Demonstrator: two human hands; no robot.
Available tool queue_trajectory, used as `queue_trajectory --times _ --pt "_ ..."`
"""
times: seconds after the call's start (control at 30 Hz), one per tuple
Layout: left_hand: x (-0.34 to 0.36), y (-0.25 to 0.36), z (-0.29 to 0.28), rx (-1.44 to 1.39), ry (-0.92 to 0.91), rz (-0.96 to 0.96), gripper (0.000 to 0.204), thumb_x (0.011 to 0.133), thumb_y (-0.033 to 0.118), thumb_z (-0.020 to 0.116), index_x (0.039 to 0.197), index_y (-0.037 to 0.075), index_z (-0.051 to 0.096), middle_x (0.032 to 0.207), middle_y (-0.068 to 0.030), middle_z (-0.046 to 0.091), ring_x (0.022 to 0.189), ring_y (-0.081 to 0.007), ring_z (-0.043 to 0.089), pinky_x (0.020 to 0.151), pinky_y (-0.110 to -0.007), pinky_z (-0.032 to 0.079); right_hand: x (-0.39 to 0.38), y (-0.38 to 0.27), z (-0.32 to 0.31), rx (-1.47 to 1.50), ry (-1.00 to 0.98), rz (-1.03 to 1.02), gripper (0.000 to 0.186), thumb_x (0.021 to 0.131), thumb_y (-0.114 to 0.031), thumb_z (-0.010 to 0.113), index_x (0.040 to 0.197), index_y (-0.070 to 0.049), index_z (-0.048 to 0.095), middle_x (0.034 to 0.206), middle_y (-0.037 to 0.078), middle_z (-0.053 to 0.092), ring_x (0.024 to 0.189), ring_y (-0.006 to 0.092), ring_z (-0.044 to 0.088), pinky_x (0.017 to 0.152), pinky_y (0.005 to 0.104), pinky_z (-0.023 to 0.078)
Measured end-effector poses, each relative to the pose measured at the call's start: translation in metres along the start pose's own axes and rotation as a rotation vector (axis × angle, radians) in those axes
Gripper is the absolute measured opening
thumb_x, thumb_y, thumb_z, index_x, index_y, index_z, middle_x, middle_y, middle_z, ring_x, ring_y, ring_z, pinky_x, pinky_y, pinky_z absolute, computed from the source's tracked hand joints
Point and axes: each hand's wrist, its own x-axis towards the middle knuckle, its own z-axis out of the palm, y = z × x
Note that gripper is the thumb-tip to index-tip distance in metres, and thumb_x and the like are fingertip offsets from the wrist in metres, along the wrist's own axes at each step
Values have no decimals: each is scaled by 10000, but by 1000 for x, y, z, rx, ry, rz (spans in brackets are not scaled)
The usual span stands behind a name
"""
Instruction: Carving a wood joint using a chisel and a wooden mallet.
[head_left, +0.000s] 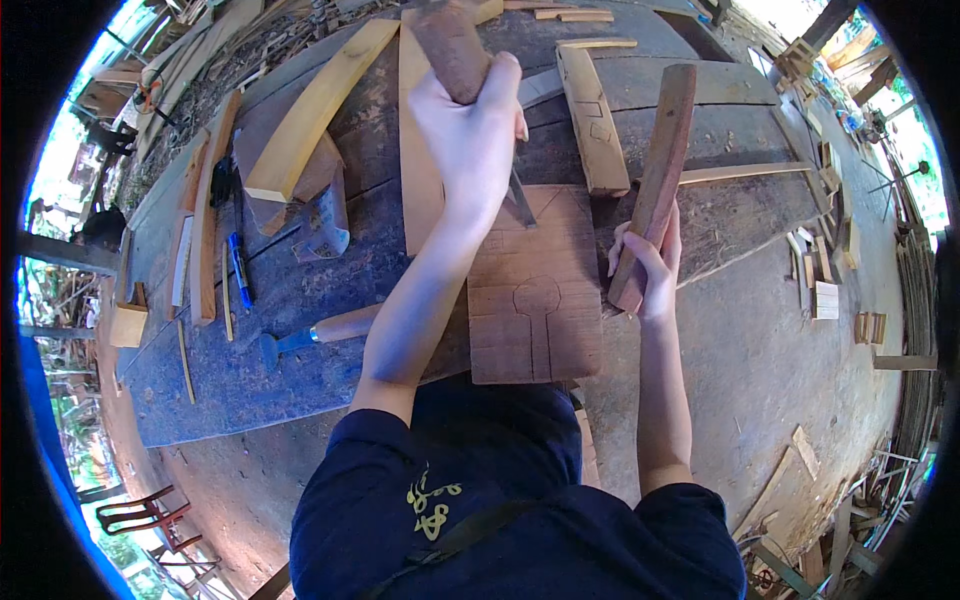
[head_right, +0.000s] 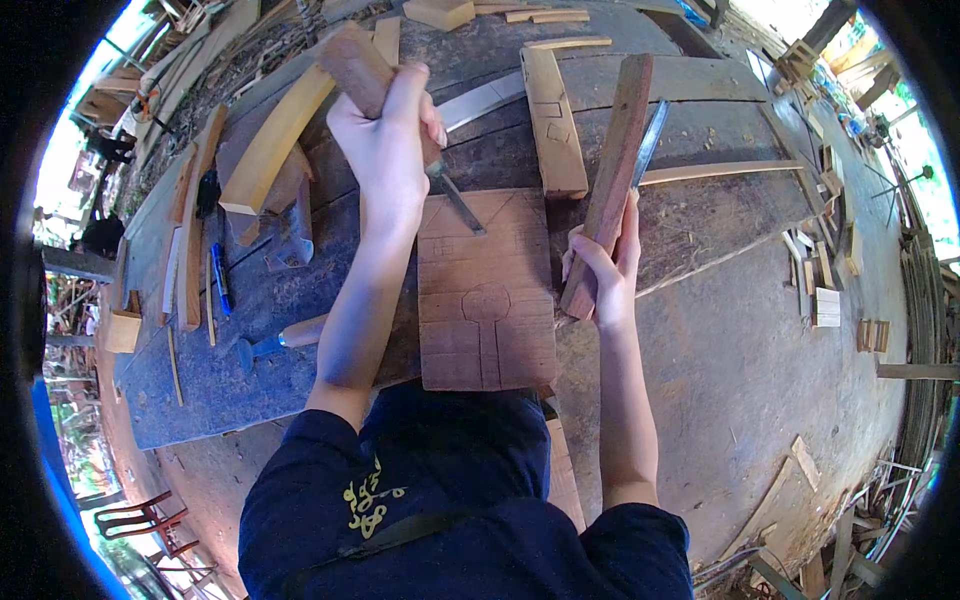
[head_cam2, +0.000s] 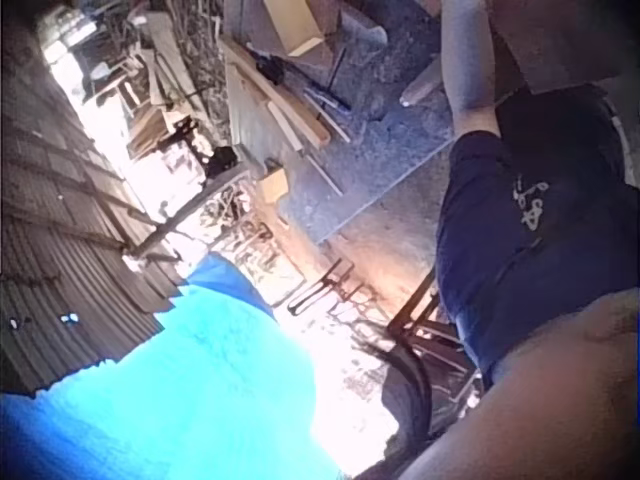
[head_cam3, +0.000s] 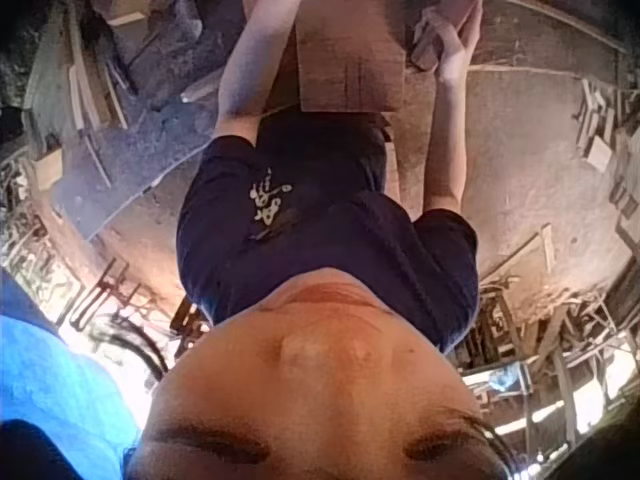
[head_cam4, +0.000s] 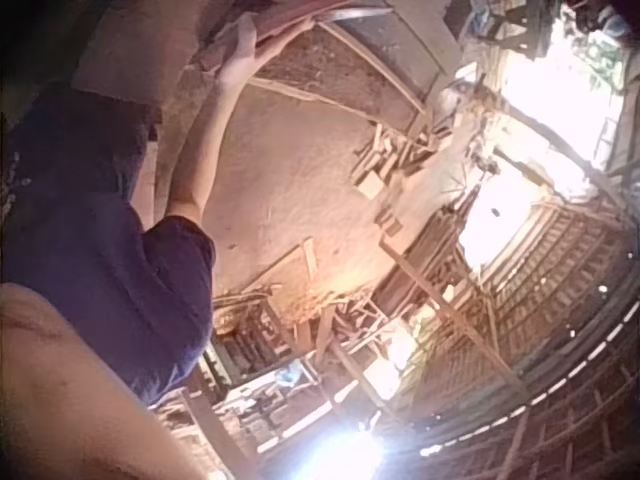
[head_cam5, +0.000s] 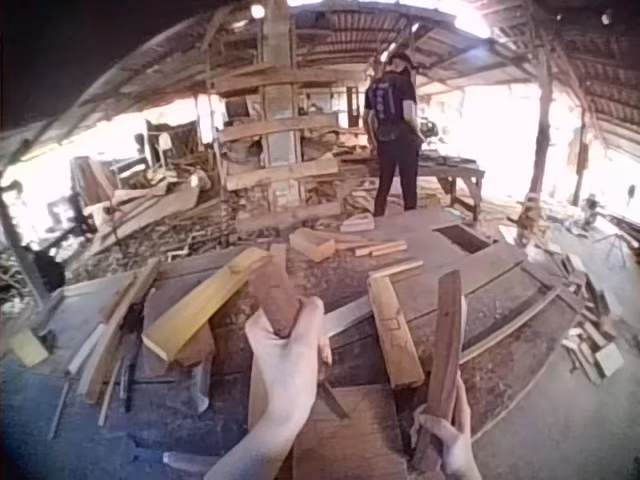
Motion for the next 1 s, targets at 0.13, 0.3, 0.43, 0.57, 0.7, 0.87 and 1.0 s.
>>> queue_trajectory --times 0.13,0.3,0.43,0.57,0.7,0.87,1.0 --pt "3 0 -3 -71 -13 -4 179 872 72 646 722 22 562 531 -34 503 400 -123 476 404 -286 394 0 -6 3 -8 44 12 855 817 -28 608 1541 -120 163 839 103 575 609 157 560 530 278 487" --pt "0 -9 -1 -69 -18 -27 175 876 76 644 733 26 556 537 -35 507 405 -121 475 412 -281 392 2 1 0 -25 19 13 831 827 -38 606 1536 -107 178 846 100 572 619 157 563 534 282 492" --pt "-1 -11 1 -70 -44 -2 173 877 81 643 737 28 557 535 -35 509 411 -121 484 417 -277 395 2 1 0 -19 26 11 813 826 -37 604 1527 -89 196 857 97 574 642 149 567 540 284 501" --pt "1 -15 -1 -58 -49 23 222 874 92 651 691 31 541 529 -31 508 404 -118 484 411 -274 391 3 2 0 -20 12 7 792 823 -31 602 1515 -76 217 867 93 576 650 144 567 541 282 503" --pt "-2 1 6 27 -14 -82 285 926 110 608 659 46 531 482 -6 491 359 -99 456 357 -254 349 3 1 0 -19 20 4 775 825 -31 601 1505 -70 233 864 90 573 651 144 568 543 281 502" --pt "4 -4 4 49 7 -56 308 921 104 605 631 56 514 483 -4 491 356 -93 451 352 -251 338 2 0 3 -41 32 2 757 824 -47 607 1491 -67 249 857 86 567 653 141 565 546 277 498" --pt "8 -10 0 25 -2 -27 321 923 111 601 620 60 504 479 -7 490 354 -95 452 348 -249 333 3 1 1 -19 15 10 752 824 -45 606 1486 -69 251 855 84 565 653 142 563 546 278 498"
